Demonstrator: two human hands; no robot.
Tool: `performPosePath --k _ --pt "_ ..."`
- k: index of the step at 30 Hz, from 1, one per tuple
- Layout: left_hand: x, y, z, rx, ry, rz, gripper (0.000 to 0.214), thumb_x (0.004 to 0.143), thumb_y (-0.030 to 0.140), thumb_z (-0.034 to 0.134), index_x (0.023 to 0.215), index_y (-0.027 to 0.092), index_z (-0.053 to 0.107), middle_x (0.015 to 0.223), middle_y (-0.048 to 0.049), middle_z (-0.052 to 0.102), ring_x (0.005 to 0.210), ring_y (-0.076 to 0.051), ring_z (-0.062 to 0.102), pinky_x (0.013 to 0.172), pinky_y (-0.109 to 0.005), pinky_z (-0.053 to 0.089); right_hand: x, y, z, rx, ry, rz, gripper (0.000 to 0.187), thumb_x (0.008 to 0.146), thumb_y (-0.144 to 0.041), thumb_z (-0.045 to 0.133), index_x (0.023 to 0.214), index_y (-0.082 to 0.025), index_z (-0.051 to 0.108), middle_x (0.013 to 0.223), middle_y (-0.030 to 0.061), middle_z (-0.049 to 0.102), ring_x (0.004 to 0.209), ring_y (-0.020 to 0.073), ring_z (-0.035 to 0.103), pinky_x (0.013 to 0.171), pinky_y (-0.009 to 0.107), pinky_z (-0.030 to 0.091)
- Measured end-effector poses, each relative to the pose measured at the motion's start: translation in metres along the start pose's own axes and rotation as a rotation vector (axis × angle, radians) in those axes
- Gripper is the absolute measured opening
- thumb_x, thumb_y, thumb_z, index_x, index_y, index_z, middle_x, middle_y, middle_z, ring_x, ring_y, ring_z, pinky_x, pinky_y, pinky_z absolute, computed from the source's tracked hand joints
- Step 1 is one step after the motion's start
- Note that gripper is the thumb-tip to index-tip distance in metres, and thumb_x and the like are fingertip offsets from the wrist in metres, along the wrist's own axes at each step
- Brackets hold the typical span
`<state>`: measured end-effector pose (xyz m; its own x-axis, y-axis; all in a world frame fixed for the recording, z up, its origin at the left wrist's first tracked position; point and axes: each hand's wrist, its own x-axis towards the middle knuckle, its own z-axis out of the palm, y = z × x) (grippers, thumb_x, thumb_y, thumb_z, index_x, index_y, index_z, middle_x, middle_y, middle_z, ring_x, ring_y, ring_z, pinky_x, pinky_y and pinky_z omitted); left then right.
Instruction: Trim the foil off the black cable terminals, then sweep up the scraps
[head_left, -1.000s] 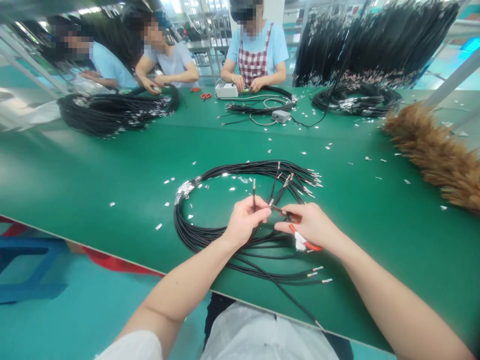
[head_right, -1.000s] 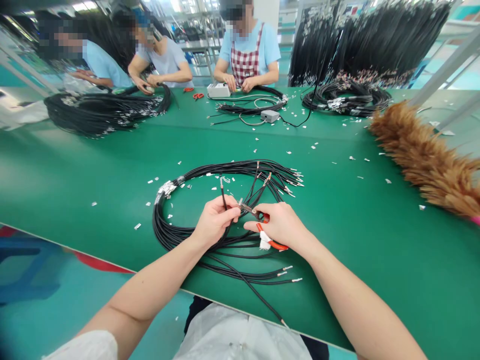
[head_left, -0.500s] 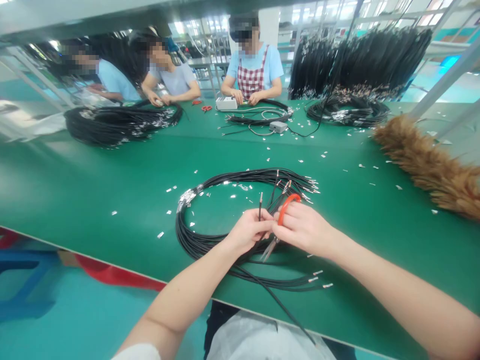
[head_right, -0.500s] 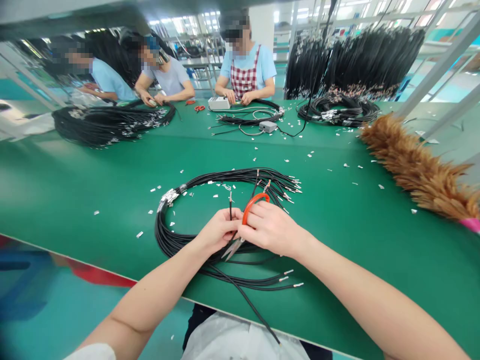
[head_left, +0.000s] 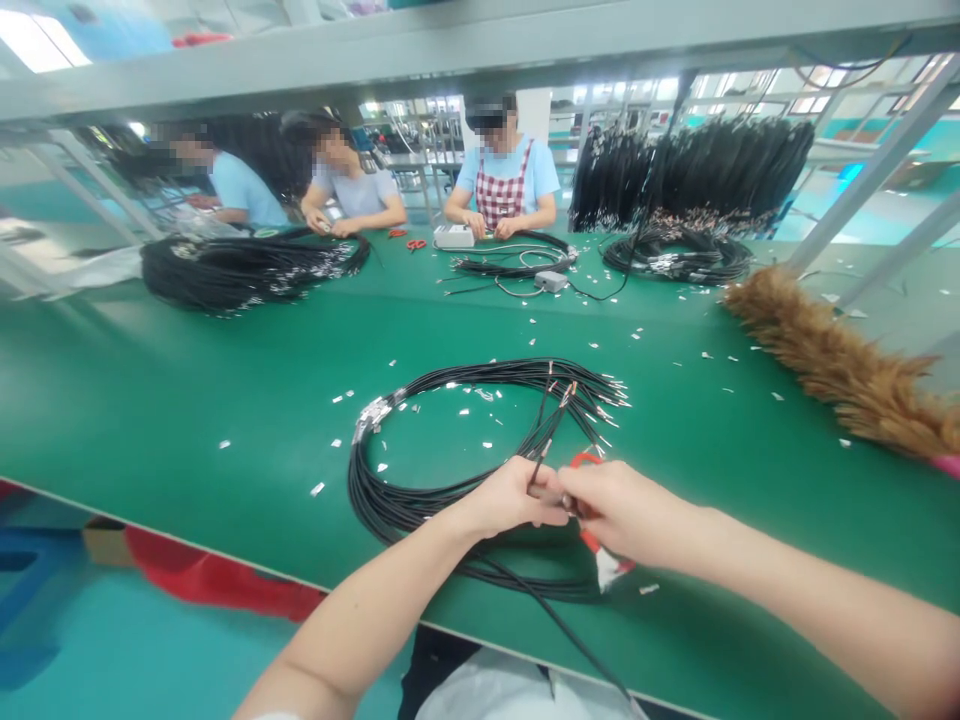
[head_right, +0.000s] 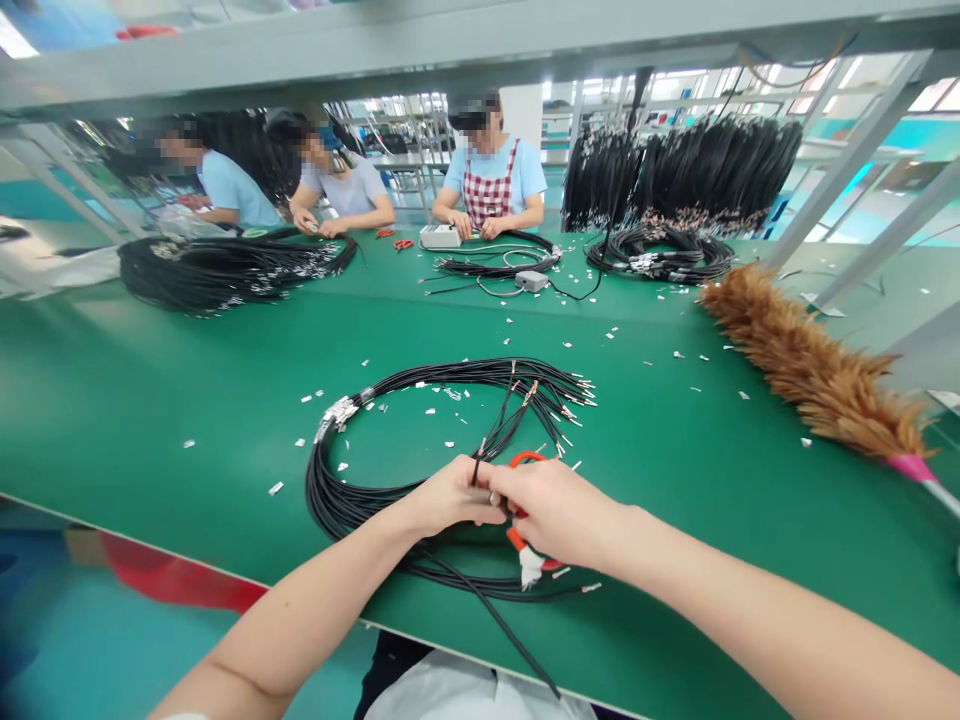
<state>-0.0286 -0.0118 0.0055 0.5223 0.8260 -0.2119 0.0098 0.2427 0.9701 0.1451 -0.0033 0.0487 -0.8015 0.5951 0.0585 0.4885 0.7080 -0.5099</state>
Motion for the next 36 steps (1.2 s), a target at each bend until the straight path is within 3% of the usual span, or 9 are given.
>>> performPosePath --k 3,7,10,13,17,20,23,29,36 --pt "-0.004 0.001 0.0 0.013 -0.051 0.071 0.014 0.059 0.023 0.07 0.063 0.012 0.062 0.062 -0.0007 0.059 0.056 -0.009 0.049 0.055 -0.022 0.037 -0.006 0.006 0.008 0.759 -0.014 0.336 0.018 0.065 -0.011 0.051 0.064 -0.02 0.035 0.054 -0.0054 0.05 0.046 0.0091 0.046 0.045 0.021 0.034" --pt "-0.003 0.001 0.0 0.012 0.069 0.161 0.015 0.062 0.023 0.07 0.062 0.012 0.06 0.062 -0.0004 0.057 0.055 -0.007 0.047 0.055 -0.021 0.035 -0.008 0.007 0.03 1.429 0.097 0.453 0.03 0.067 -0.023 0.059 0.067 -0.022 0.028 0.051 -0.0061 0.053 0.043 0.0109 0.049 0.044 0.024 0.039" --pt "0.001 -0.001 -0.001 -0.061 0.19 0.159 0.016 0.064 0.023 0.068 0.062 0.012 0.057 0.053 0.0019 0.053 0.048 -0.005 0.043 0.049 -0.02 0.031 -0.002 0.009 0.041 1.339 0.389 0.393 0.032 0.067 -0.024 0.063 0.068 -0.022 0.031 0.055 -0.0056 0.054 0.047 0.0105 0.052 0.049 0.025 0.042" --pt "0.004 -0.002 -0.004 -0.194 0.225 0.096 0.019 0.065 0.025 0.067 0.062 0.013 0.053 0.047 0.0041 0.048 0.041 -0.004 0.038 0.041 -0.018 0.021 0.003 0.017 0.04 0.848 0.646 0.273 0.024 0.07 -0.018 0.061 0.071 -0.021 0.037 0.074 -0.0001 0.06 0.065 0.0124 0.058 0.063 0.029 0.047" --pt "0.007 -0.002 -0.006 -0.279 0.212 0.028 0.024 0.061 0.028 0.07 0.063 0.012 0.051 0.048 0.0041 0.048 0.04 -0.003 0.039 0.038 -0.017 0.016 0.004 0.026 0.03 0.107 0.593 -0.097 0.015 0.074 -0.005 0.046 0.073 -0.02 0.045 0.095 0.0064 0.063 0.087 0.0163 0.058 0.072 0.031 0.047" --pt "0.008 -0.005 -0.007 -0.253 0.217 0.019 0.025 0.061 0.029 0.07 0.062 0.013 0.051 0.047 0.0045 0.048 0.038 -0.003 0.038 0.038 -0.017 0.017 0.006 0.024 0.023 -0.122 0.512 -0.291 0.021 0.072 0.001 0.04 0.072 -0.019 0.048 0.08 0.0046 0.063 0.084 0.0171 0.055 0.071 0.031 0.045" --pt "0.009 -0.007 -0.005 -0.179 0.231 0.04 0.023 0.061 0.028 0.07 0.062 0.013 0.052 0.047 0.0043 0.049 0.038 -0.003 0.038 0.038 -0.017 0.018 0.014 0.019 0.018 0.006 0.496 -0.195 0.017 0.071 -0.003 0.044 0.069 -0.019 0.047 0.067 0.0013 0.058 0.069 0.0149 0.053 0.063 0.029 0.043" --pt "0.004 0.003 -0.01 -0.13 0.323 0.139 0.018 0.062 0.025 0.069 0.064 0.013 0.056 0.052 0.0027 0.052 0.04 -0.002 0.034 0.038 -0.018 0.017 0.042 0.017 0.011 0.871 0.727 0.369 0.024 0.065 -0.02 0.061 0.069 -0.02 0.038 0.058 -0.0053 0.052 0.05 0.0101 0.052 0.05 0.024 0.043" --pt "0.003 0.013 -0.028 -0.325 0.601 0.303 0.016 0.063 0.024 0.068 0.071 0.015 0.058 0.063 0.0036 0.052 0.043 -0.002 0.038 0.039 -0.017 0.024 0.071 -0.006 0.033 1.275 0.539 0.308 0.027 0.059 -0.021 0.069 0.068 -0.018 0.043 0.062 -0.0063 0.052 0.055 0.0083 0.053 0.057 0.024 0.044"
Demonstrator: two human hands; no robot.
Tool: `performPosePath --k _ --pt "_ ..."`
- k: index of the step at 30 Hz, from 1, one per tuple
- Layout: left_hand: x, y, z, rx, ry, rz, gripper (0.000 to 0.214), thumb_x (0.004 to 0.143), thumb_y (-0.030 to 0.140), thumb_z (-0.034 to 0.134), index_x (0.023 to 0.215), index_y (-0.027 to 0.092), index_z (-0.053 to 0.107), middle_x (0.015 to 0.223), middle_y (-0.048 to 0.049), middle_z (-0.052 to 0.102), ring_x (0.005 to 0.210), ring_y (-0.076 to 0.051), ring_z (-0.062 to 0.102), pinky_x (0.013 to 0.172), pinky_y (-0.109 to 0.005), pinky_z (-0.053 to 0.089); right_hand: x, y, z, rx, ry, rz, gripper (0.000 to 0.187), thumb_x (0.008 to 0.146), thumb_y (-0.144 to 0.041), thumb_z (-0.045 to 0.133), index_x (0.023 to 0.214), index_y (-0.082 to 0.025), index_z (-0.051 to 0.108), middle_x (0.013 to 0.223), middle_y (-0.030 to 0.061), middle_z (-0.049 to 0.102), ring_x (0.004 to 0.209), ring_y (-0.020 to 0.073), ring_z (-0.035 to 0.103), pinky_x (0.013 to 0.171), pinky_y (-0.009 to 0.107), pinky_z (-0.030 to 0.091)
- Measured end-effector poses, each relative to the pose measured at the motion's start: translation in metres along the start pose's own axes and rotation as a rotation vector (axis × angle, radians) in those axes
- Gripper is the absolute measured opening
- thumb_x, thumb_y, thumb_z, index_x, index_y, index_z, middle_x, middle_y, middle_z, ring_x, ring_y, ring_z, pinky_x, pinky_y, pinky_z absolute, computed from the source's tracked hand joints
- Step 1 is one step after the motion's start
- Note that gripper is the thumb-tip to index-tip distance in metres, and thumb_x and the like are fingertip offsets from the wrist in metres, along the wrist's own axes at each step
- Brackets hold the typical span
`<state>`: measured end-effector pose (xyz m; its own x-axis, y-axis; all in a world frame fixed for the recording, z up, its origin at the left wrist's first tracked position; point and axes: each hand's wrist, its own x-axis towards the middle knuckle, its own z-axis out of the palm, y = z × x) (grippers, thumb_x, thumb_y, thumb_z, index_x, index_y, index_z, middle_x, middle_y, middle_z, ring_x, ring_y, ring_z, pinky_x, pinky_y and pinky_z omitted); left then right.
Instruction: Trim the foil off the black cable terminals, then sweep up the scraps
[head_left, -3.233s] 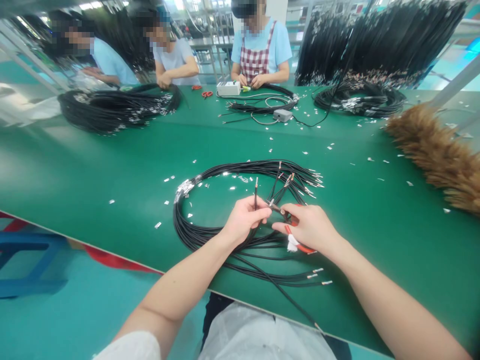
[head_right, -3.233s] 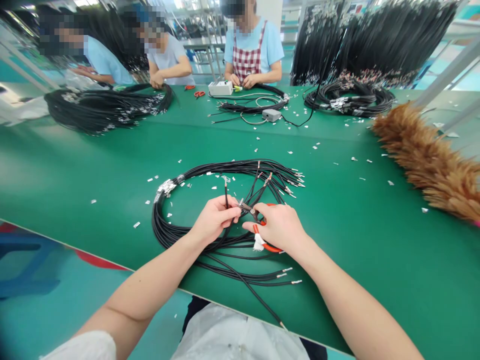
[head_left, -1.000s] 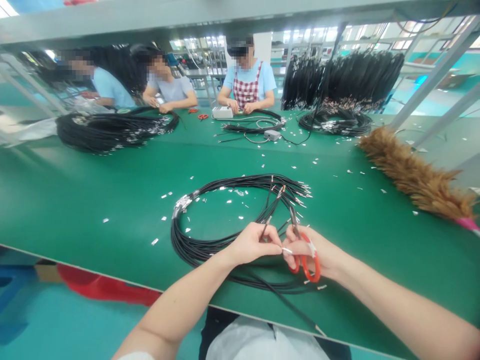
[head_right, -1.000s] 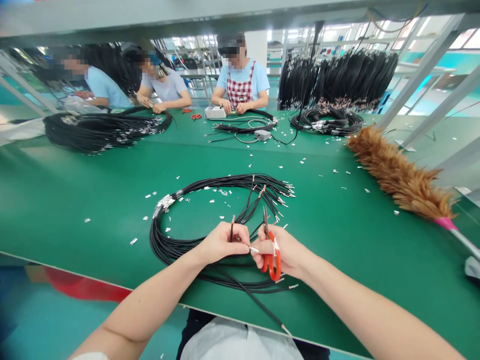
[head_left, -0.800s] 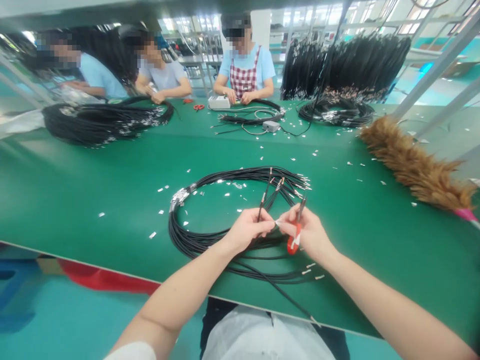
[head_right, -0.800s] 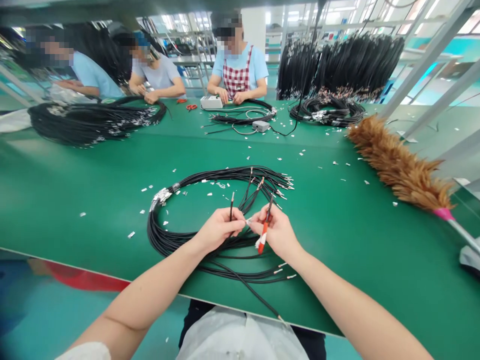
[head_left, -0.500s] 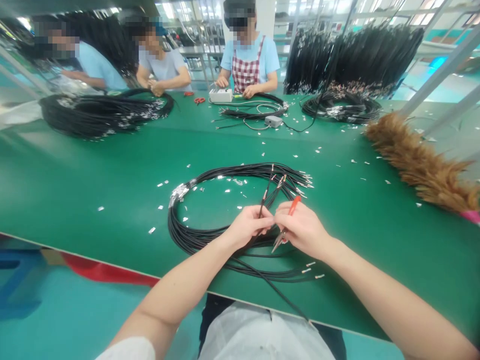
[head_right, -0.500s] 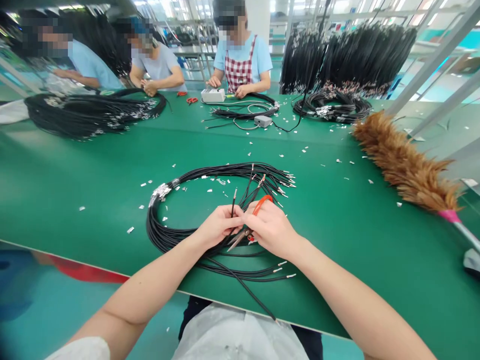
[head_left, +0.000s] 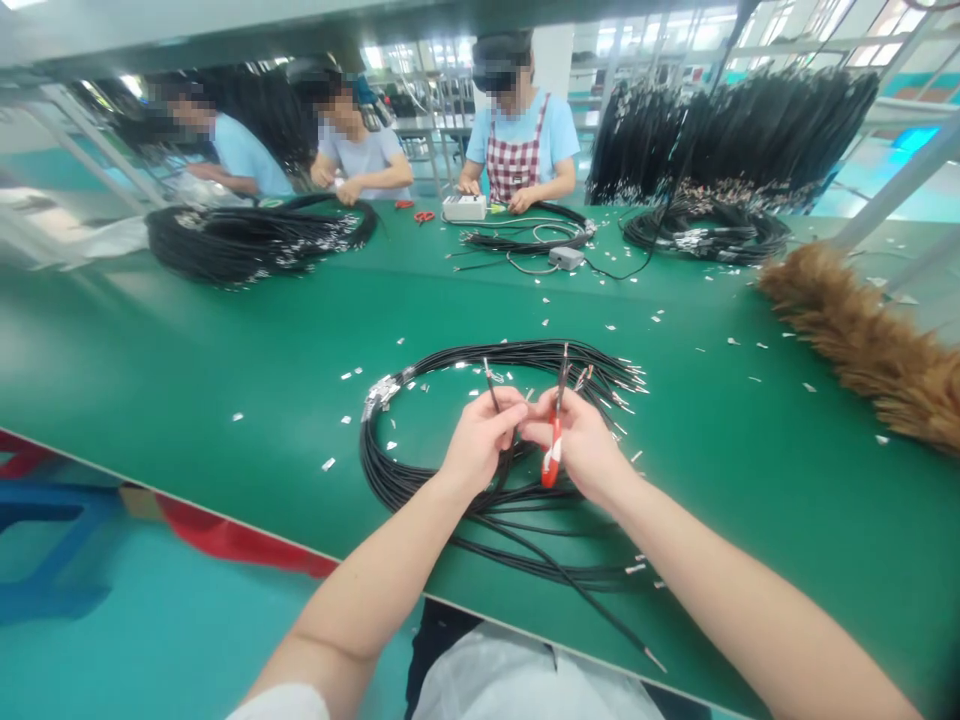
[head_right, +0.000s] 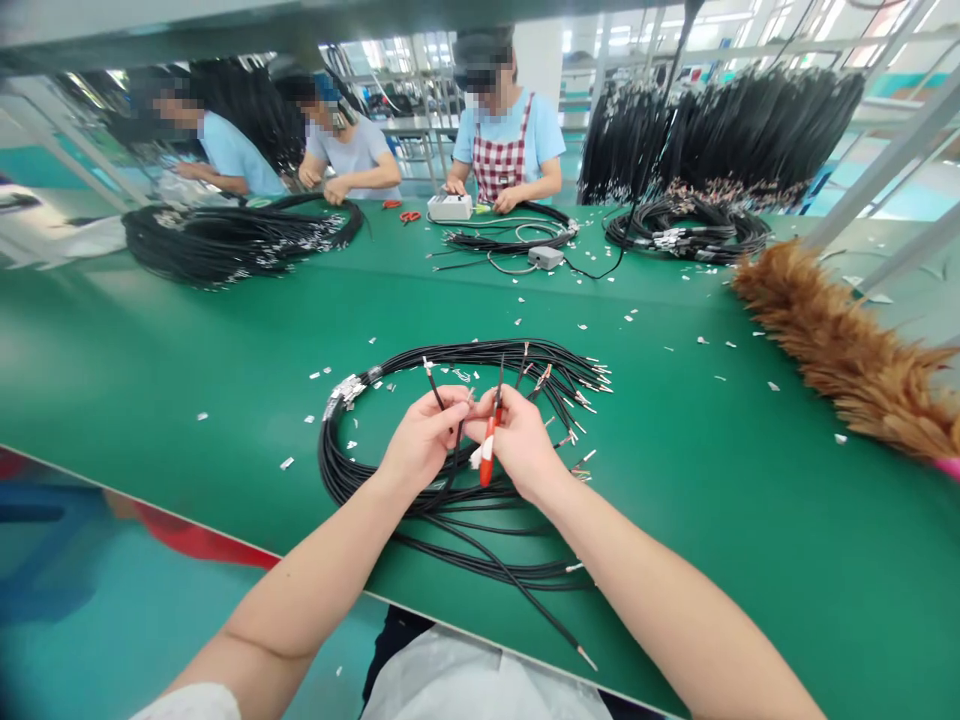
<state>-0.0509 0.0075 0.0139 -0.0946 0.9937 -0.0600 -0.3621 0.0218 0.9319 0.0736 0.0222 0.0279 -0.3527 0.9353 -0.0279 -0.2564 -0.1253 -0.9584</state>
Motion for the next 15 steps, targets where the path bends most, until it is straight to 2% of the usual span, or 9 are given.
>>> performPosePath --k 4,8,11,15 --pt "-0.003 0.002 0.003 -0.041 -0.025 -0.043 0.017 0.063 0.021 0.067 0.076 0.016 0.057 0.06 0.0041 0.051 0.044 -0.003 0.04 0.039 -0.015 0.026 0.0 0.011 0.007 0.022 0.004 0.009 0.03 0.056 -0.023 0.071 0.064 -0.019 0.042 0.058 -0.0075 0.048 0.05 0.0081 0.049 0.05 0.023 0.042" --pt "-0.006 0.003 0.006 0.008 0.002 0.029 0.02 0.061 0.022 0.069 0.076 0.015 0.058 0.061 0.0022 0.056 0.046 -0.004 0.044 0.038 -0.016 0.026 0.0 0.014 -0.001 -0.127 0.02 -0.029 0.031 0.053 -0.018 0.073 0.061 -0.018 0.043 0.057 -0.0076 0.047 0.051 0.0084 0.048 0.051 0.023 0.042" --pt "-0.005 0.001 0.006 0.048 0.044 0.069 0.017 0.064 0.025 0.068 0.071 0.013 0.059 0.062 0.0004 0.058 0.041 -0.002 0.038 0.035 -0.017 0.024 -0.001 0.013 -0.006 -0.128 0.033 -0.028 0.031 0.054 -0.019 0.072 0.063 -0.019 0.043 0.056 -0.0073 0.051 0.052 0.0099 0.051 0.052 0.024 0.043" --pt "-0.004 -0.001 0.005 0.065 -0.01 0.057 0.015 0.069 0.026 0.064 0.071 0.013 0.057 0.068 -0.0011 0.059 0.041 -0.002 0.038 0.037 -0.018 0.026 -0.002 0.015 -0.012 -0.122 0.049 -0.04 0.031 0.055 -0.021 0.072 0.064 -0.02 0.043 0.057 -0.006 0.055 0.053 0.0111 0.053 0.054 0.025 0.045"
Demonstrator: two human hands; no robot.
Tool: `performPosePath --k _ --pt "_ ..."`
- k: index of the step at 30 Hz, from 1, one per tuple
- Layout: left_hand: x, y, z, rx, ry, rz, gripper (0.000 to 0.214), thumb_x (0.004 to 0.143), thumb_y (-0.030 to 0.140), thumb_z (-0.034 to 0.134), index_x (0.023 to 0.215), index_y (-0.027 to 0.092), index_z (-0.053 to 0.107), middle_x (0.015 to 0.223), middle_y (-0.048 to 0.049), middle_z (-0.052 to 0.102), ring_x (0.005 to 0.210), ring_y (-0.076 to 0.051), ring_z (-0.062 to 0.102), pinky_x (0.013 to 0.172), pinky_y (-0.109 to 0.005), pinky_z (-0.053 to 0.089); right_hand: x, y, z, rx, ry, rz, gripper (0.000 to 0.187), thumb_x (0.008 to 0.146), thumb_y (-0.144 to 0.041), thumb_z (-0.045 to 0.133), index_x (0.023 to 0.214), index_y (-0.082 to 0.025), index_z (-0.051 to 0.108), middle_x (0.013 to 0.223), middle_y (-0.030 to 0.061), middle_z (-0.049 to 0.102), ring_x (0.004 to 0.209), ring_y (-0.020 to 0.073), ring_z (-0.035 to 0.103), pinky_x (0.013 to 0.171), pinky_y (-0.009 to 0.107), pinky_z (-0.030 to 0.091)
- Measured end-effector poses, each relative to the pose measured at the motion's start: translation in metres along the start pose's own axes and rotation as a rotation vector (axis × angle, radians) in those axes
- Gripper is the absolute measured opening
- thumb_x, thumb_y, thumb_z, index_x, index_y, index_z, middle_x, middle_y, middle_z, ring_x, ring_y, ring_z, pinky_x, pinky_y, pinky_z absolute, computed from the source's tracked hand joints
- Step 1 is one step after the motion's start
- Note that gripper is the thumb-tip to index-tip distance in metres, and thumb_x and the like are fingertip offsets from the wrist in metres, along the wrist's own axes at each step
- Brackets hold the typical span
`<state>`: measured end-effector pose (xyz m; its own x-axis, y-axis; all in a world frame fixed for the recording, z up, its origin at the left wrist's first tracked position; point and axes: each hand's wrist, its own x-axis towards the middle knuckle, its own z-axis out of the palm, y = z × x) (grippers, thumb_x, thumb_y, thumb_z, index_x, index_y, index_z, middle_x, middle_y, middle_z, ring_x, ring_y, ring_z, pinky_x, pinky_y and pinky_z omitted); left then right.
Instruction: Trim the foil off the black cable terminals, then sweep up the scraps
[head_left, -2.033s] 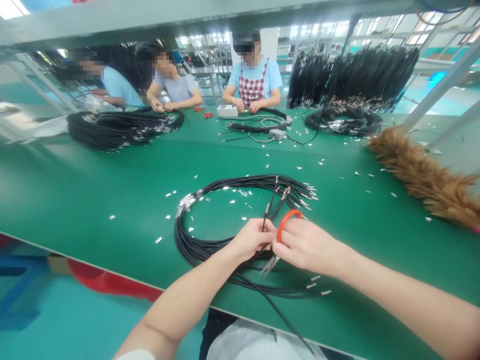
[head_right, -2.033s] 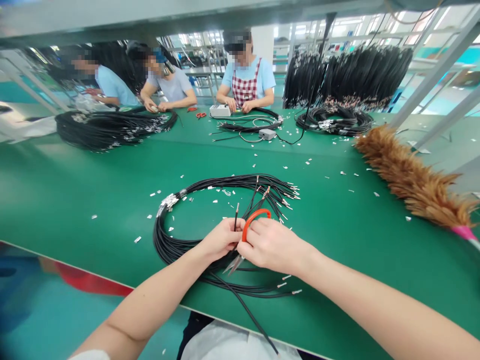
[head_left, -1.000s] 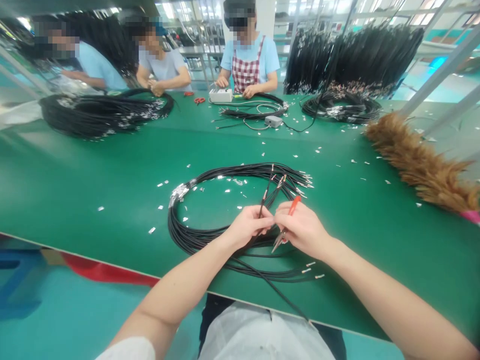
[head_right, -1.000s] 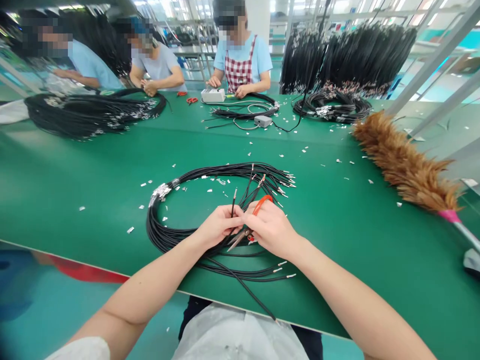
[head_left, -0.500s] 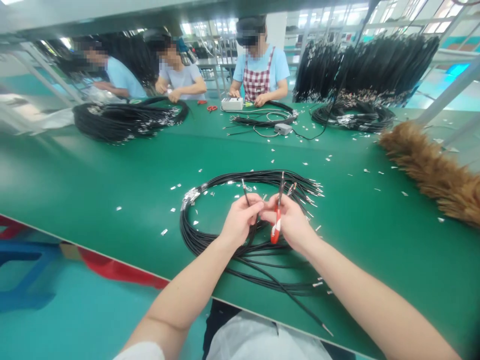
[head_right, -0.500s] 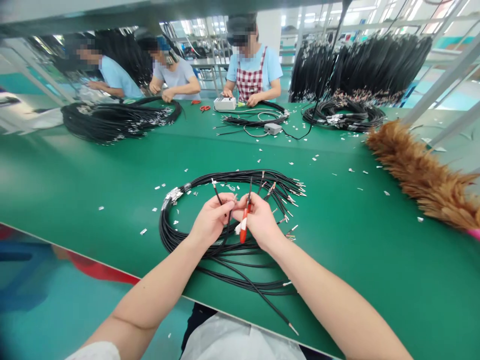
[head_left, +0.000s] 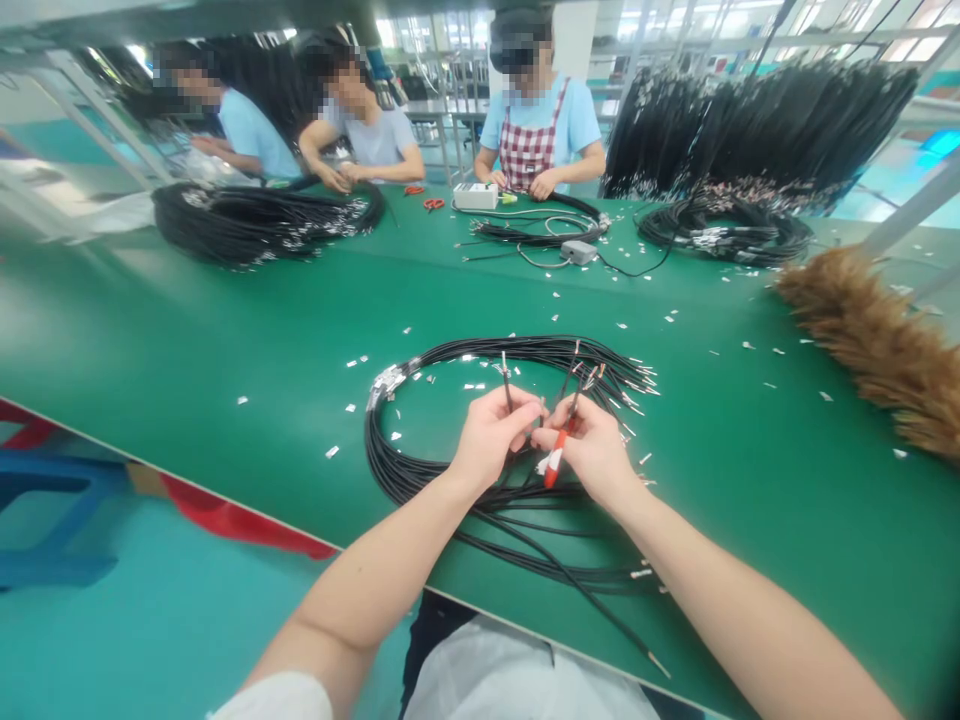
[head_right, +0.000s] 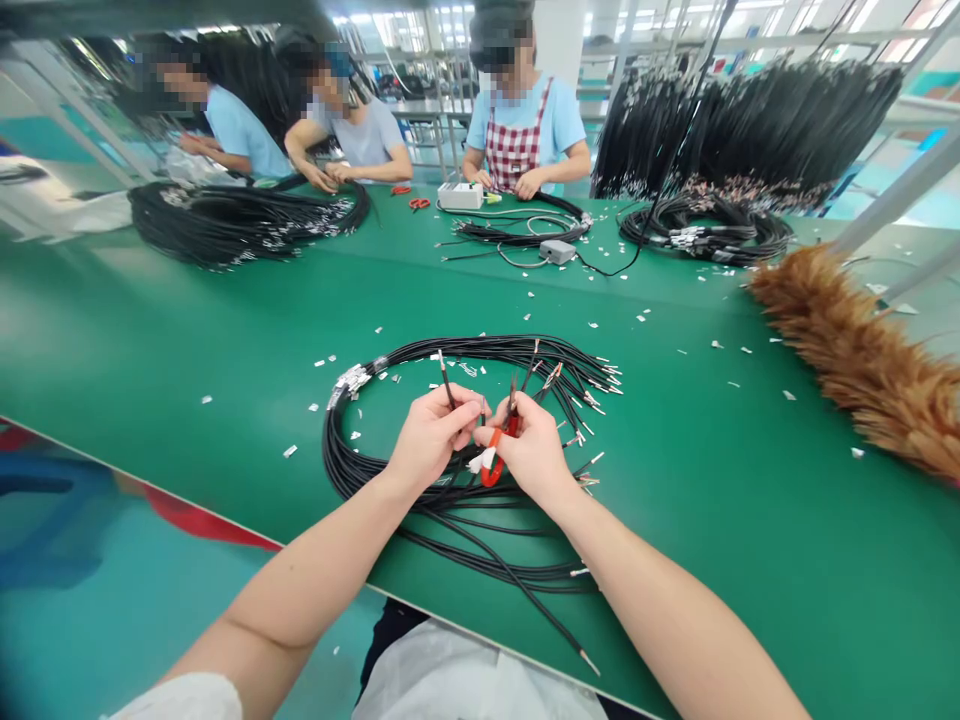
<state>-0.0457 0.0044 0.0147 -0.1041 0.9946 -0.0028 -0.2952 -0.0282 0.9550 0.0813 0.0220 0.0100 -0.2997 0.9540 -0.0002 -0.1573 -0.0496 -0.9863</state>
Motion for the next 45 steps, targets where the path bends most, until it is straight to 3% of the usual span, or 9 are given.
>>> performPosePath --k 4,8,11,13,17,20,26,45 --pt "0.001 -0.003 0.0 -0.052 -0.1 -0.057 0.016 0.072 0.027 0.061 0.069 0.013 0.054 0.079 -0.0019 0.058 0.05 -0.003 0.046 0.041 -0.017 0.032 0.003 0.004 -0.007 -0.182 0.051 -0.065 0.025 0.061 -0.026 0.07 0.066 -0.019 0.046 0.06 -0.0037 0.056 0.054 0.0118 0.053 0.053 0.025 0.044" --pt "0.003 -0.004 -0.002 -0.093 -0.217 -0.24 0.019 0.071 0.029 0.062 0.071 0.014 0.051 0.079 -0.0048 0.06 0.059 -0.008 0.052 0.042 -0.016 0.033 0.006 -0.007 -0.023 -0.418 0.125 -0.141 0.024 0.063 -0.032 0.068 0.081 -0.018 0.058 0.063 -0.0023 0.056 0.054 0.0113 0.051 0.053 0.025 0.043" --pt "0.004 -0.001 -0.007 -0.083 -0.417 -0.392 0.025 0.071 0.033 0.063 0.071 0.015 0.045 0.07 -0.0079 0.062 0.063 -0.015 0.06 0.036 -0.015 0.026 0.003 -0.027 -0.038 -0.429 0.149 -0.106 0.036 0.067 -0.039 0.065 0.095 -0.018 0.061 0.062 -0.0018 0.057 0.051 0.011 0.051 0.05 0.024 0.043" --pt "0.005 0.002 -0.009 -0.125 -0.474 -0.43 0.027 0.07 0.034 0.063 0.071 0.016 0.043 0.063 -0.006 0.059 0.062 -0.017 0.062 0.034 -0.014 0.02 -0.005 -0.04 -0.045 -0.44 0.087 -0.046 0.032 0.073 -0.043 0.059 0.09 -0.017 0.062 0.057 -0.0014 0.055 0.048 0.0105 0.05 0.047 0.023 0.042" --pt "0.007 0.003 -0.009 -0.221 -0.306 -0.328 0.024 0.071 0.029 0.064 0.072 0.016 0.044 0.059 -0.0002 0.052 0.051 -0.009 0.053 0.033 -0.013 0.013 -0.028 -0.048 -0.042 -0.322 -0.208 0.124 0.026 0.075 -0.042 0.056 0.078 -0.017 0.06 0.053 -0.001 0.055 0.047 0.0114 0.052 0.045 0.023 0.045" --pt "0.005 0.001 -0.006 -0.202 -0.244 -0.261 0.021 0.072 0.028 0.062 0.071 0.015 0.046 0.059 0.0001 0.052 0.047 -0.005 0.046 0.033 -0.014 0.013 -0.038 -0.037 -0.031 -0.304 -0.326 0.244 0.027 0.073 -0.044 0.057 0.07 -0.017 0.056 0.048 -0.0032 0.05 0.04 0.01 0.048 0.037 0.021 0.041" --pt "-0.003 0.003 0.0 -0.149 -0.201 -0.236 0.02 0.071 0.028 0.062 0.071 0.014 0.048 0.057 0.0 0.054 0.046 -0.005 0.045 0.033 -0.014 0.015 -0.034 -0.02 -0.026 -0.358 -0.348 0.261 0.033 0.077 -0.044 0.054 0.061 -0.016 0.054 0.044 -0.0038 0.049 0.037 0.0083 0.047 0.037 0.019 0.039" --pt "-0.005 0.0 0.004 -0.046 -0.134 -0.151 0.022 0.069 0.031 0.063 0.067 0.014 0.048 0.057 0.0003 0.054 0.047 -0.005 0.042 0.038 -0.016 0.014 -0.037 -0.022 -0.022 -0.25 -0.263 0.232 0.032 0.077 -0.045 0.053 0.066 -0.015 0.058 0.038 -0.0058 0.047 0.031 0.0064 0.041 0.034 0.018 0.035"
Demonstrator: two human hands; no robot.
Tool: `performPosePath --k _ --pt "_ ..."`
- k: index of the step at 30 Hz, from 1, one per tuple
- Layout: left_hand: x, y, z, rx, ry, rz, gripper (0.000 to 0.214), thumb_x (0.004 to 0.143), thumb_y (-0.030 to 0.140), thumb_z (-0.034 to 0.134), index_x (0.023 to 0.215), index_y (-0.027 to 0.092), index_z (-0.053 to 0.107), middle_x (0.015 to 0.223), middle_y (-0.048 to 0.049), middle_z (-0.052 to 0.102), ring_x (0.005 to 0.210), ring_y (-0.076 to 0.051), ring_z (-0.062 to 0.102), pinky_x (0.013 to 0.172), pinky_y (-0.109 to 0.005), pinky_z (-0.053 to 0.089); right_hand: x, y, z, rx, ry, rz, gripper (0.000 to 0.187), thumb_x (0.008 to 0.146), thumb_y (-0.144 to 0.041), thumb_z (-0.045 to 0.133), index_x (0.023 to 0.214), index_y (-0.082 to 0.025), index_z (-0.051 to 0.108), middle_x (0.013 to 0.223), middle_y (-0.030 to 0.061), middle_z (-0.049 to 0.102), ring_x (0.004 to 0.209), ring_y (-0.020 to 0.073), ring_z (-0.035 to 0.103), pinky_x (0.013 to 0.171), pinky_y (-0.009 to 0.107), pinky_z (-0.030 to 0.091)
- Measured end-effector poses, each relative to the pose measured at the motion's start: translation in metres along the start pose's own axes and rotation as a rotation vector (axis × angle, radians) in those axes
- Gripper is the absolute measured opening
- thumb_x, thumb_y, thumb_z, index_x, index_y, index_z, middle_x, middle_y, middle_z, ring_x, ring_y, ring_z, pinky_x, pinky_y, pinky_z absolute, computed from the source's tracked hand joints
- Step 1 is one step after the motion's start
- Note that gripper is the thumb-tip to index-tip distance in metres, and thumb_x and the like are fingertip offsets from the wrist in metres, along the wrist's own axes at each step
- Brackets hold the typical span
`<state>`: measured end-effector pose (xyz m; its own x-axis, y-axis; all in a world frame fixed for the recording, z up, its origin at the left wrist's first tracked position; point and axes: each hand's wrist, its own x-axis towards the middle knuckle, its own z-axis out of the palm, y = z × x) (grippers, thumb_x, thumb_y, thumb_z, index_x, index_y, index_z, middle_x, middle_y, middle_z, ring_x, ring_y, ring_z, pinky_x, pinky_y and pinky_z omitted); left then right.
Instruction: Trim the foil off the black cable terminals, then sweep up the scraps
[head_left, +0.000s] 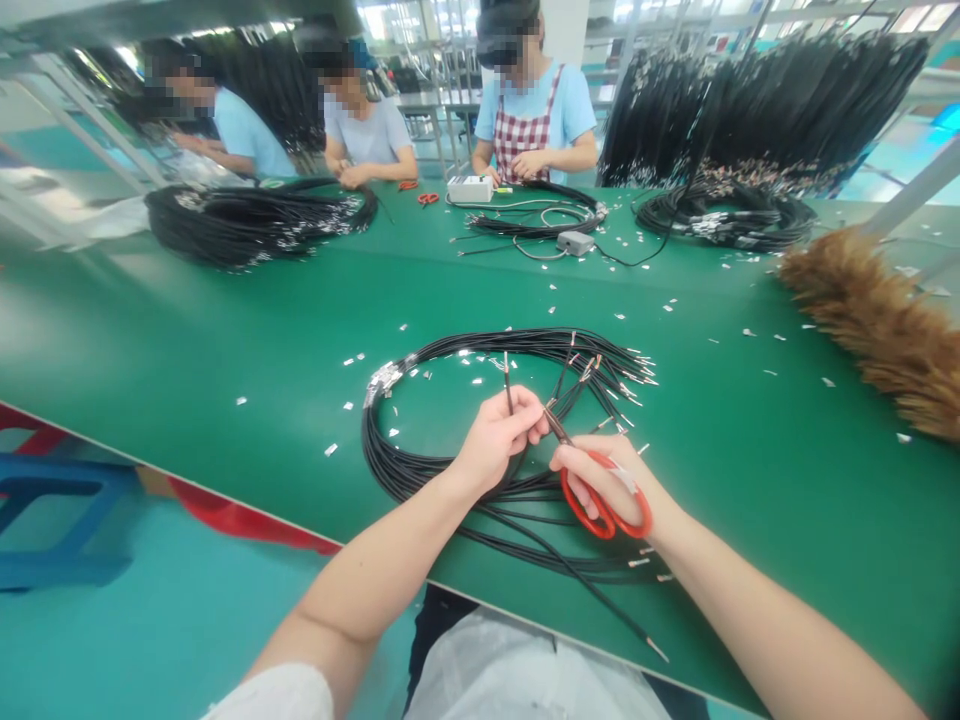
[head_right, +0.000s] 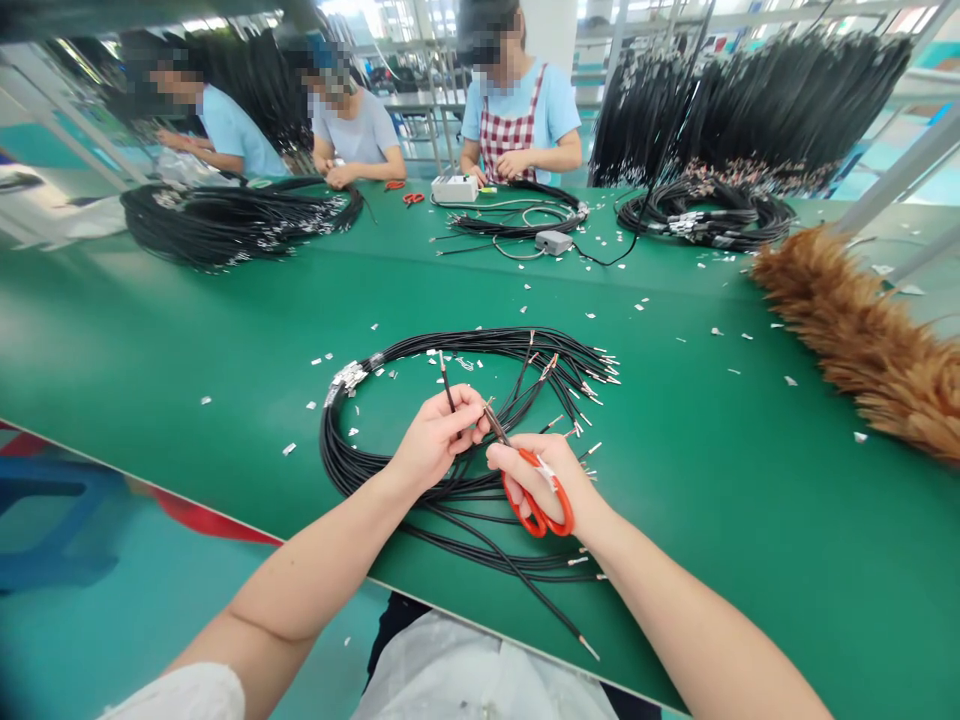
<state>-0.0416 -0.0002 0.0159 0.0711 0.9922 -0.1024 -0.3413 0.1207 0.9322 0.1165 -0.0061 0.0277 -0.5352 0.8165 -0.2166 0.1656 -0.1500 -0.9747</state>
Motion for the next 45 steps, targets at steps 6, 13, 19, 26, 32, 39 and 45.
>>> performPosePath --k 6,13,19,26,32,39,45 --pt "0.0 -0.002 0.0 0.04 -0.022 0.033 0.02 0.073 0.03 0.059 0.068 0.014 0.048 0.062 -0.0016 0.055 0.049 -0.005 0.045 0.037 -0.016 0.016 -0.005 -0.004 0.0 0.058 0.063 -0.017 0.03 0.076 -0.043 0.053 0.064 -0.015 0.055 0.033 -0.0074 0.039 0.028 0.0061 0.034 0.032 0.019 0.029" --pt "-0.001 -0.002 0.014 0.034 0.042 0.092 0.029 0.07 0.033 0.064 0.092 0.021 0.049 0.104 -0.0055 0.052 0.085 -0.014 0.056 0.036 -0.013 0.026 -0.007 -0.026 -0.03 -0.027 0.455 -0.322 0.027 0.062 -0.03 0.072 0.082 -0.021 0.057 0.062 -0.0016 0.06 0.052 0.0125 0.055 0.048 0.025 0.045" --pt "-0.002 0.001 0.034 -0.026 0.045 0.112 0.02 0.069 0.031 0.065 0.076 0.018 0.051 0.064 0.0035 0.047 0.049 -0.004 0.04 0.036 -0.015 0.025 0.009 -0.033 -0.028 0.105 0.457 -0.423 0.032 0.067 -0.026 0.068 0.095 -0.024 0.052 0.089 0.0034 0.065 0.085 0.0188 0.062 0.07 0.033 0.05" --pt "-0.001 -0.006 0.042 -0.014 0.038 0.058 0.018 0.067 0.027 0.067 0.069 0.015 0.054 0.055 0.0042 0.045 0.043 -0.002 0.034 0.036 -0.016 0.022 0.013 -0.035 -0.022 0.042 0.488 -0.459 0.026 0.067 -0.023 0.066 0.088 -0.021 0.051 0.068 -0.0027 0.059 0.062 0.0113 0.056 0.06 0.027 0.047" --pt "-0.001 -0.017 0.042 -0.08 -0.054 -0.051 0.023 0.068 0.033 0.066 0.065 0.013 0.054 0.054 0.0021 0.046 0.043 -0.003 0.034 0.036 -0.016 0.015 0.017 -0.03 -0.028 0.086 0.233 -0.379 0.024 0.066 -0.022 0.062 0.083 -0.022 0.045 0.059 -0.0065 0.054 0.044 0.008 0.048 0.045 0.024 0.043" --pt "0.001 -0.013 0.033 -0.138 -0.034 -0.063 0.02 0.068 0.028 0.065 0.067 0.012 0.054 0.055 0.002 0.045 0.046 -0.003 0.035 0.037 -0.015 0.018 0.027 -0.023 -0.031 0.174 0.31 -0.371 0.029 0.063 -0.02 0.068 0.081 -0.02 0.046 0.06 -0.0068 0.056 0.052 0.0071 0.049 0.055 0.023 0.043" --pt "0.003 -0.02 0.03 -0.021 0.069 0.071 0.018 0.067 0.026 0.066 0.068 0.014 0.053 0.056 0.0038 0.048 0.044 -0.004 0.04 0.039 -0.018 0.03 0.032 -0.016 -0.025 0.182 0.315 -0.405 0.025 0.066 -0.021 0.066 0.082 -0.019 0.047 0.062 -0.0059 0.055 0.056 0.0085 0.051 0.057 0.024 0.043"
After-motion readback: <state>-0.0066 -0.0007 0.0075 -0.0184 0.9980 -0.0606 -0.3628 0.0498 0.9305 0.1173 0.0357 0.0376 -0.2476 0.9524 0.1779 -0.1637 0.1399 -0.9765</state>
